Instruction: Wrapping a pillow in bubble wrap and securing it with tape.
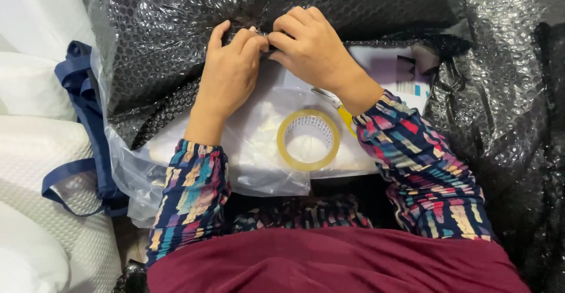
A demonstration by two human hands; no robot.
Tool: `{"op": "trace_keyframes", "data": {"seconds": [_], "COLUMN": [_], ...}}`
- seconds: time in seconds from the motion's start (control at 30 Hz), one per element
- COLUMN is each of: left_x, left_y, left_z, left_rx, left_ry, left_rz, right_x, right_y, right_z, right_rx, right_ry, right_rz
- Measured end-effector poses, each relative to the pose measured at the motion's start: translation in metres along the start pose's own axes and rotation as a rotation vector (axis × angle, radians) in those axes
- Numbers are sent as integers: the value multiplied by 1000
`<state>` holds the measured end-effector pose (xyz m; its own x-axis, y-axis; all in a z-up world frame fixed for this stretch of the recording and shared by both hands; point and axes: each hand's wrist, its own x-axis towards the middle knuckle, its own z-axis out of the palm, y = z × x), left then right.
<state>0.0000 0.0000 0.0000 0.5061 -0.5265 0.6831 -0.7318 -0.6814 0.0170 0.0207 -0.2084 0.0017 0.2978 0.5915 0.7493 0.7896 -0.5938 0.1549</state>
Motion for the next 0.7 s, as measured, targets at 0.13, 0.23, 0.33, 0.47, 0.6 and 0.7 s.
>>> {"op": "trace_keyframes", "data": {"seconds": [0.13, 0.23, 0.33, 0.47, 0.6, 0.7], "left_x": [-2, -2, -3, -4, 2, 3], "left_y": [-1, -1, 1, -2, 2, 8], "left_z": [1, 2, 1, 4, 1, -8], "left_rx": [-26, -42, -48, -48, -154, -256], "left_ry": [3, -9, -3, 22, 107, 165], "left_rz": [4, -2, -28, -29, -74, -130], "right_x": [1, 1, 3, 4, 2, 2], "right_y": [0, -2, -2, -6, -4, -3], "right_z": [7, 11, 9, 10, 14, 15], "right_rx": [-28, -31, -17, -14, -27, -42], "right_ry": [43, 101, 96, 88, 90, 69], "right_rz": [3, -17, -19, 8, 1, 8]}}
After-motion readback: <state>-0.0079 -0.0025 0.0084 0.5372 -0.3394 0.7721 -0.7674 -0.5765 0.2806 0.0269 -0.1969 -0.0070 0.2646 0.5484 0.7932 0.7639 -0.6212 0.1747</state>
